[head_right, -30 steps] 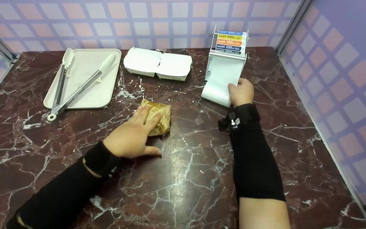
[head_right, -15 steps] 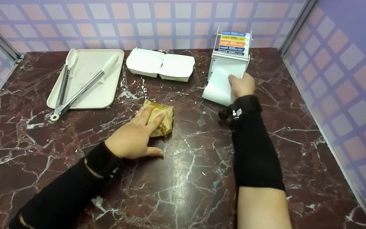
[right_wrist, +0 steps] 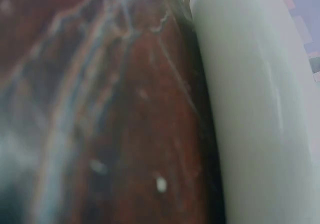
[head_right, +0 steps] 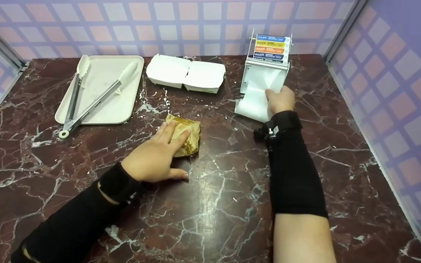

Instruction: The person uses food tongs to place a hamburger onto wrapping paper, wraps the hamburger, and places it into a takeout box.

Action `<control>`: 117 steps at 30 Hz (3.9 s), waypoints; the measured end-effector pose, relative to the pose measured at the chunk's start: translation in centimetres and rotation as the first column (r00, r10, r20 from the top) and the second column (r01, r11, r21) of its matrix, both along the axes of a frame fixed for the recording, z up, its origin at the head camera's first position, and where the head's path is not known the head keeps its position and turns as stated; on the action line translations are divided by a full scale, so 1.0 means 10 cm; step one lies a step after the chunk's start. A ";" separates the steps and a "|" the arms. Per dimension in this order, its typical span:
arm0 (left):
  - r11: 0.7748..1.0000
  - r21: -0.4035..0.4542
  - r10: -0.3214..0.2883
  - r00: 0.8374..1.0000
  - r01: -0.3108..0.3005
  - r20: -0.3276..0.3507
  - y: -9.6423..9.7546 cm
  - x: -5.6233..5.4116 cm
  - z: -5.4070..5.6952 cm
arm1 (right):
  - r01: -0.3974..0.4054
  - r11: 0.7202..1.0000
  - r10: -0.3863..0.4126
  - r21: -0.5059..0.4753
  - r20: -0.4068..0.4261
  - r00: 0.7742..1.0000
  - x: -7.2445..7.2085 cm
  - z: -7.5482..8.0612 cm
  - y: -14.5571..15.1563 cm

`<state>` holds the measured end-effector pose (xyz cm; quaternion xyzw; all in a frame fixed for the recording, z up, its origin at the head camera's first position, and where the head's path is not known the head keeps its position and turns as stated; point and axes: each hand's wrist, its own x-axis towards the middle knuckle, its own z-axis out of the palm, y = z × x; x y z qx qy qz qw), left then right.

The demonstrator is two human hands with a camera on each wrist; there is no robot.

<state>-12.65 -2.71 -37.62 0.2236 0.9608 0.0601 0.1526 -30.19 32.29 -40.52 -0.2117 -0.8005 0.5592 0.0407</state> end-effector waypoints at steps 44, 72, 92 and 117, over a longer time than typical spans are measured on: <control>1.000 0.008 0.001 1.000 -0.001 -0.014 0.00 0.02 0.03 | -0.322 0.781 0.199 0.535 0.276 0.940 0.01 0.18 0.13; 1.000 -0.006 -0.006 1.000 0.006 -0.024 0.00 0.00 0.01 | -0.368 0.725 0.222 0.582 0.309 0.925 0.10 0.29 0.17; 1.000 0.010 0.007 1.000 -0.007 -0.022 0.00 0.02 0.03 | -0.212 0.493 0.354 0.844 0.028 0.935 -0.26 0.79 -0.13; 1.000 0.014 0.020 1.000 -0.020 0.006 0.00 0.01 0.02 | 0.085 0.760 0.095 0.645 -0.239 0.966 -0.30 0.81 -0.11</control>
